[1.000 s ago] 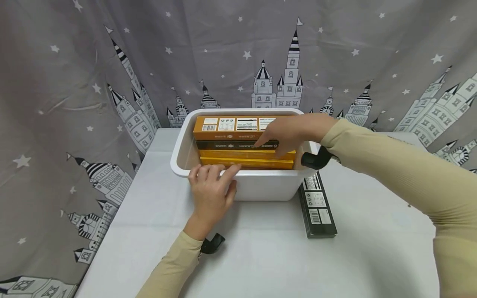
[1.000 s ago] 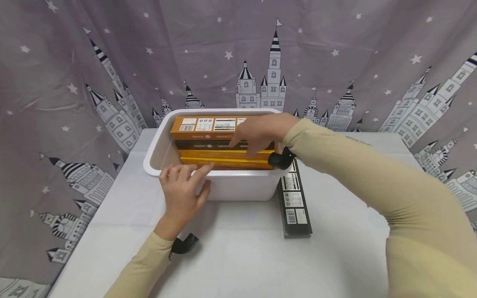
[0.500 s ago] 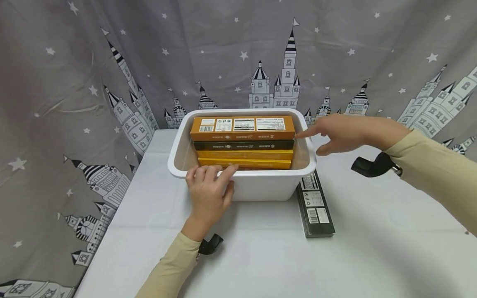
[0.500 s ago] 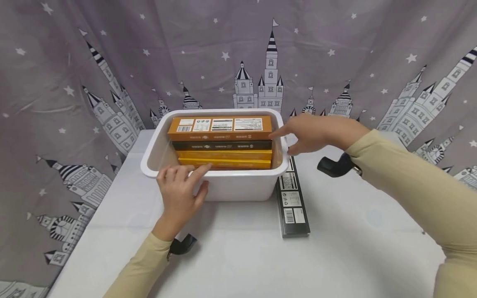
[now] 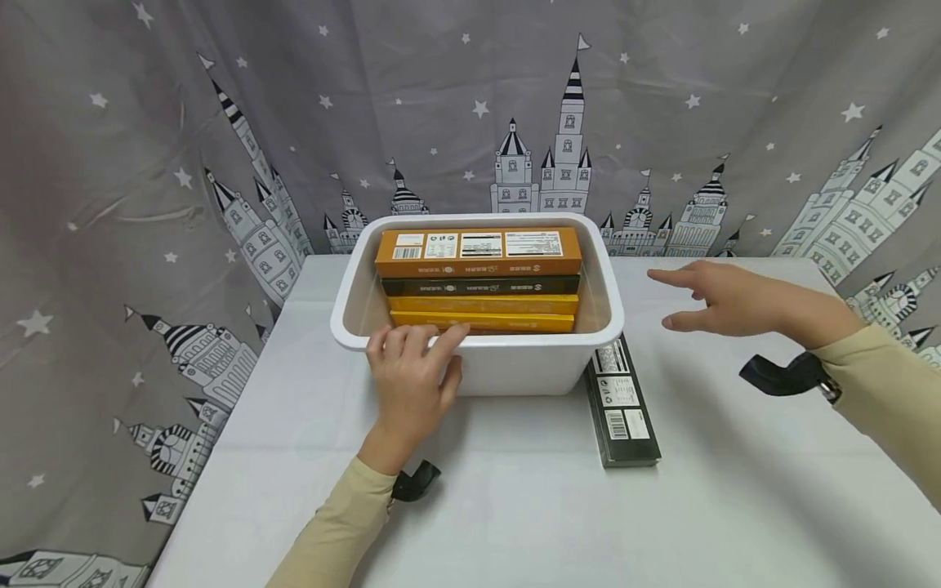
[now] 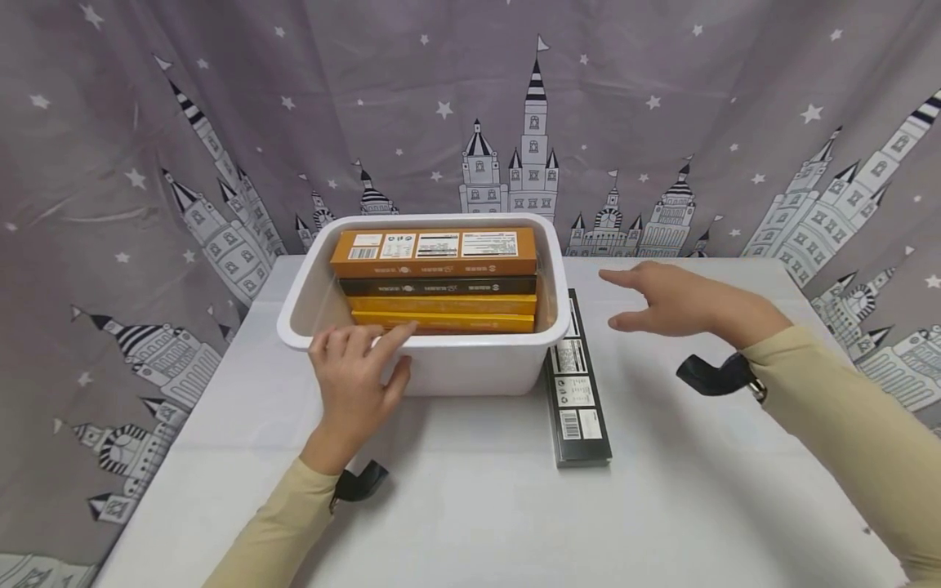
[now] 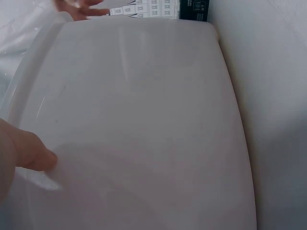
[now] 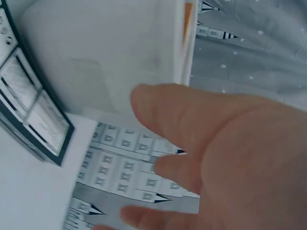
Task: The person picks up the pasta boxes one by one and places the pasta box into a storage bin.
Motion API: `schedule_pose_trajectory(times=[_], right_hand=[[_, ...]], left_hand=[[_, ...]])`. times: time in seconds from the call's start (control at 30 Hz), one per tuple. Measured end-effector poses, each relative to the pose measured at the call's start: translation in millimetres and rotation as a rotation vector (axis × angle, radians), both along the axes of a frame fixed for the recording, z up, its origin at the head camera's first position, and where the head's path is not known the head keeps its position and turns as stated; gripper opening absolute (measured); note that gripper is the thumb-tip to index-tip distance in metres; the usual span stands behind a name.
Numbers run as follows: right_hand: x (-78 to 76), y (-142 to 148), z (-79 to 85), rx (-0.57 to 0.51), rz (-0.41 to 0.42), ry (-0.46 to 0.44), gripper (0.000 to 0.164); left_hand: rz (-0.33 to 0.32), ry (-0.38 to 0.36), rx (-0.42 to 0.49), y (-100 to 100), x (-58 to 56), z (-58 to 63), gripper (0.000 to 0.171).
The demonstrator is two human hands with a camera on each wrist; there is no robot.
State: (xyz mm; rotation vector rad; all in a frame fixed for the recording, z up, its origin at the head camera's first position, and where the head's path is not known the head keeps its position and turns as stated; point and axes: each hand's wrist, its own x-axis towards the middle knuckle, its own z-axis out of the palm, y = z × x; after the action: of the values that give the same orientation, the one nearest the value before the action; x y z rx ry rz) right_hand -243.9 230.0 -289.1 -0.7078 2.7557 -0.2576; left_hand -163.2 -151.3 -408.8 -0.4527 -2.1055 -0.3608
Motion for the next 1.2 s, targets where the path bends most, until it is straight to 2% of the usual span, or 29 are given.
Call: schedule_pose_trajectory(times=[0.4,0.6,0.83,1.2], right_hand=[[22.5,4.9,-46.4,-0.094,-0.110,0.029,0.087],[35.6,-6.4,-73.3,-0.112,-0.207,0.025,0.090],[51.3,-25.9,-111.1,-0.207,-0.313,0.062,0.091],[69.8,-46.4,-149.7,-0.252,-0.360,0.091,0.093]], left_hand=[[0.002,-0.002,-0.003,0.1,-0.5,-1.6,0.034],[0.004,-0.005,0.000,0.2,0.1,-1.0,0.034],[0.005,-0.011,-0.005,0.6,0.3,-0.1,0.034],[0.006,-0.009,-0.007,0.0,0.4,-1.1,0.034]])
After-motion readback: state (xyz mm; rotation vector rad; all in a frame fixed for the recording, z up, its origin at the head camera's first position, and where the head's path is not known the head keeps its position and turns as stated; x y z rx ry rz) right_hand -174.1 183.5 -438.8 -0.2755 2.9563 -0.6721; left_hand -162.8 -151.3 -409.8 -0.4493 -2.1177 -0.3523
